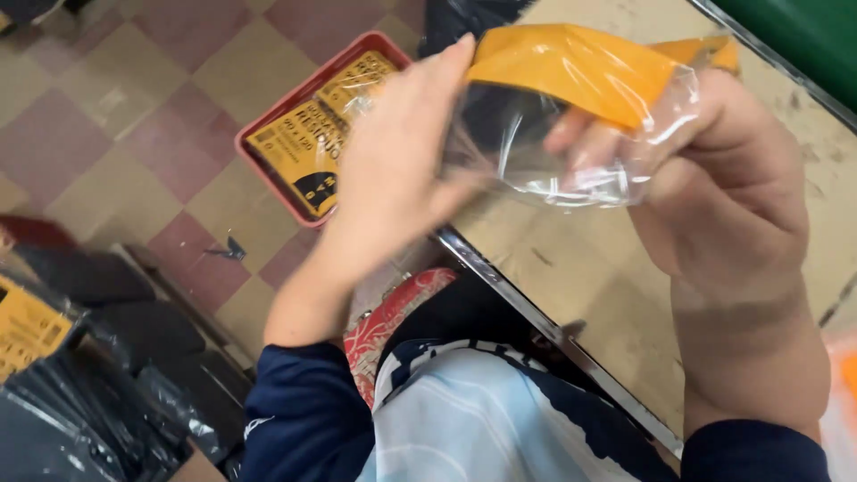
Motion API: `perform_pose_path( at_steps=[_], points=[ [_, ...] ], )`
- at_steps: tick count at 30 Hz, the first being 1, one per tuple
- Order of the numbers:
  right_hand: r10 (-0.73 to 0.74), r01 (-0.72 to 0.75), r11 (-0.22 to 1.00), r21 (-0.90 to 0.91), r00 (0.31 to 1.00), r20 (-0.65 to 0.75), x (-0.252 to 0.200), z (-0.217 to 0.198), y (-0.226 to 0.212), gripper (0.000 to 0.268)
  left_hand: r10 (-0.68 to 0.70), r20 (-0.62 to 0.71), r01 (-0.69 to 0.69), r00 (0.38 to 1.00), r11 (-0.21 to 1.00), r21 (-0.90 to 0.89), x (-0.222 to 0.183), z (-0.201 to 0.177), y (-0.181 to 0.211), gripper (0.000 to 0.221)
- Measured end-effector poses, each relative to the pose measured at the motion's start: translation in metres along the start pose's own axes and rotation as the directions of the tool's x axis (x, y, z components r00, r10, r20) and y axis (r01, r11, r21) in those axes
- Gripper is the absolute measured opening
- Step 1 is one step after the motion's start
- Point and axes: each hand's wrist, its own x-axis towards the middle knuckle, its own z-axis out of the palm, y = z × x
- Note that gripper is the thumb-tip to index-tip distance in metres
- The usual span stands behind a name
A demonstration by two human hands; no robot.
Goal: The person repeatedly folds black plastic trash bags on a workbench, inserts them into orange packaging sleeves, and places the packaged units into a red basket. The process is repeated multiple times throughout the clip.
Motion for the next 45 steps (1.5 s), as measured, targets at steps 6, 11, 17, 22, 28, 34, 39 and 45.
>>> perform_pose_path(
  at_steps=[6,11,17,22,28,34,39,45],
  points=[
    [0.182,-0.194,0.966,0.169,0.980,0.086,0.052,0.075,-0.038,0.011,-0.014,-0.051,0.025,0.999,0.977,0.211,-0.019,-0.104,-0.041,0.090],
    [0.144,-0.200,0.970,0.134,0.928,0.344,0.088,0.088,-0.025,0.017,0.023,0.098,-0.044,0.995,0.974,0.224,-0.045,-0.151,-0.070,0.048],
    [0.072,-0.120,0.986,0.117,0.933,0.353,0.085,0.045,0.040,0.015,-0.073,0.044,0.044,0.996,0.887,0.460,-0.092,-0.171,-0.108,0.039],
    [0.137,-0.149,0.988,0.029,0.959,0.248,0.010,-0.046,0.127,0.018,-0.273,-0.070,0.253,0.960,0.725,0.640,-0.113,-0.154,-0.171,0.061],
    [0.481,-0.406,0.870,0.279,0.825,-0.298,-0.126,-0.112,0.201,0.012,-0.110,-0.314,0.319,0.943,0.558,0.766,-0.050,-0.044,-0.262,0.014],
    [0.502,-0.363,0.864,0.349,0.683,-0.530,-0.223,-0.124,0.212,0.002,-0.533,0.039,0.316,0.845,0.557,0.768,0.013,0.125,-0.295,0.029],
    [0.417,-0.404,0.898,0.176,0.651,-0.634,-0.299,-0.142,0.205,0.009,-0.267,0.041,0.247,0.963,0.930,0.271,0.043,0.184,-0.265,0.026],
    [0.388,-0.724,0.690,-0.008,0.379,-0.841,-0.271,-0.119,0.158,0.012,-0.083,0.109,0.120,0.991,0.908,-0.400,0.145,0.208,-0.122,0.016]
  ],
)
